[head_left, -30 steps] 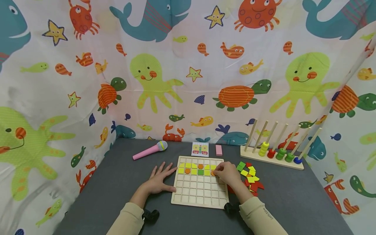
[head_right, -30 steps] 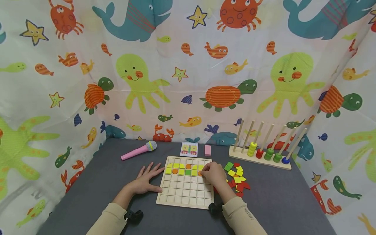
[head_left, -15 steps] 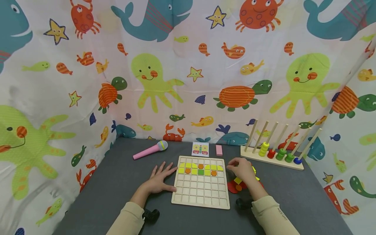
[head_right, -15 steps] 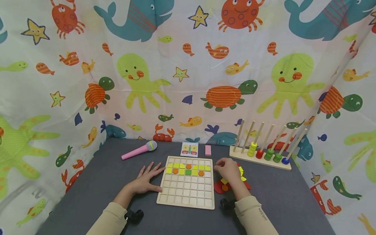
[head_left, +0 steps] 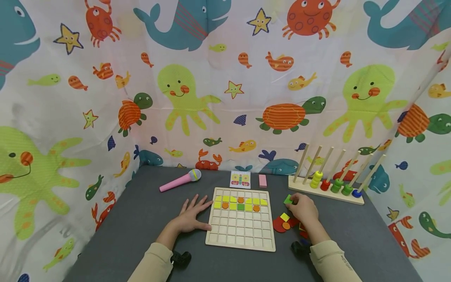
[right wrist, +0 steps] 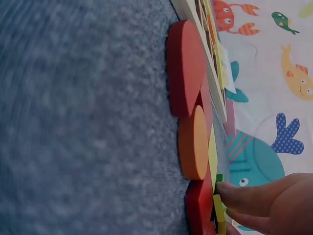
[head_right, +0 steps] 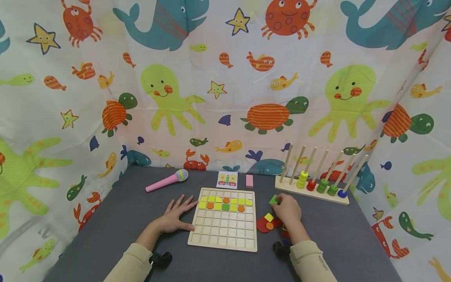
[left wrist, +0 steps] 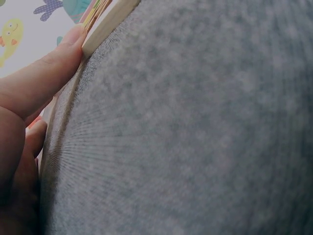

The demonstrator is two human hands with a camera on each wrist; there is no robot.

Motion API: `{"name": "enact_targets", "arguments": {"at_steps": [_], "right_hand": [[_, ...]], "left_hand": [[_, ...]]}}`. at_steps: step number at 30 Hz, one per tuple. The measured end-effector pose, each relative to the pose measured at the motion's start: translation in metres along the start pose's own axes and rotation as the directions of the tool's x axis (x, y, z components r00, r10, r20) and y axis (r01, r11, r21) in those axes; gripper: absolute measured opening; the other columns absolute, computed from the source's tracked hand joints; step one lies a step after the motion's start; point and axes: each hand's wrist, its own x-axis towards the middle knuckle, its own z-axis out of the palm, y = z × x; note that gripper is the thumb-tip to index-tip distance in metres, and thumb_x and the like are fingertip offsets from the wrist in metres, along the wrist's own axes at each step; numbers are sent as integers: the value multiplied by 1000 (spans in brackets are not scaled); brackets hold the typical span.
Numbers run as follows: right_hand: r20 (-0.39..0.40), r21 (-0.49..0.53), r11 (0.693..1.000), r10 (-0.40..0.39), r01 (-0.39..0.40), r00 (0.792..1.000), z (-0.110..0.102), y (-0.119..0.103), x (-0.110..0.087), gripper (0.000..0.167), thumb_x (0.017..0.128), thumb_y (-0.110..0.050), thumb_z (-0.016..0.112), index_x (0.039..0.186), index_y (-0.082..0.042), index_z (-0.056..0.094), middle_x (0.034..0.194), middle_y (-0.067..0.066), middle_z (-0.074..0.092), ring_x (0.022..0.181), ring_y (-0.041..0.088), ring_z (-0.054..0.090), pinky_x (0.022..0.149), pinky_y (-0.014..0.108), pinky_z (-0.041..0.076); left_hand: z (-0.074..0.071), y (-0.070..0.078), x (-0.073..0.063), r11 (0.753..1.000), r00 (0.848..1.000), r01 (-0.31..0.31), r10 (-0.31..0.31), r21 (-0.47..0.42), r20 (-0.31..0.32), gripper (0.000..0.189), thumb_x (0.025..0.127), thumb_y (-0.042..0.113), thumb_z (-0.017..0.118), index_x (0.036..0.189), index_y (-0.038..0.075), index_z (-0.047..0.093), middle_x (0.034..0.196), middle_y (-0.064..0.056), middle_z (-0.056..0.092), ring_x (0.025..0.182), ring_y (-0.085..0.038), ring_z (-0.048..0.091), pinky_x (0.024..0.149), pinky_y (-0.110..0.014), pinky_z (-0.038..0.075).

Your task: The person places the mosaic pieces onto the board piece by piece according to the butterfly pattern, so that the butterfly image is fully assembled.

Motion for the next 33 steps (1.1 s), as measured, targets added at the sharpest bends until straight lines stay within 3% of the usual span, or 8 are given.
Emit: {"name": "enact_targets", "arguments": {"at_steps": [10, 21, 33], "right_hand": [[48, -16, 999, -29, 30, 998, 1, 1, 3, 35, 88, -23, 78, 113, 1, 70, 103, 18, 69, 88, 30, 62, 77, 50, 53], [95, 30, 1000, -1, -2, 995, 1, -3, 7, 33, 88, -19, 79, 112, 0, 68, 104, 18, 67, 87, 29, 58, 78, 45, 51], [139, 20, 998, -55, 53, 989, 0, -9, 8, 27, 88, -16, 79, 109, -2, 69, 103, 15, 67, 88, 27, 57, 82, 46, 52]], "left_hand": [[-2, 4, -2, 1000, 1000, -1, 0, -8, -3, 103, 75, 67, 77, 160, 33, 30, 171, -1, 13, 157, -34, -10, 119, -63, -15], [0, 3, 0, 1000, 1000, 11, -11, 5, -7, 102, 75, 65, 78, 160, 33, 31, 171, 0, 14, 157, -35, -10, 119, -64, -14], [1, 1, 0, 1000, 1000, -11, 12, 11, -18, 103, 75, 68, 77, 160, 32, 31, 171, -1, 14, 157, -35, -9, 119, -63, -14]]}}
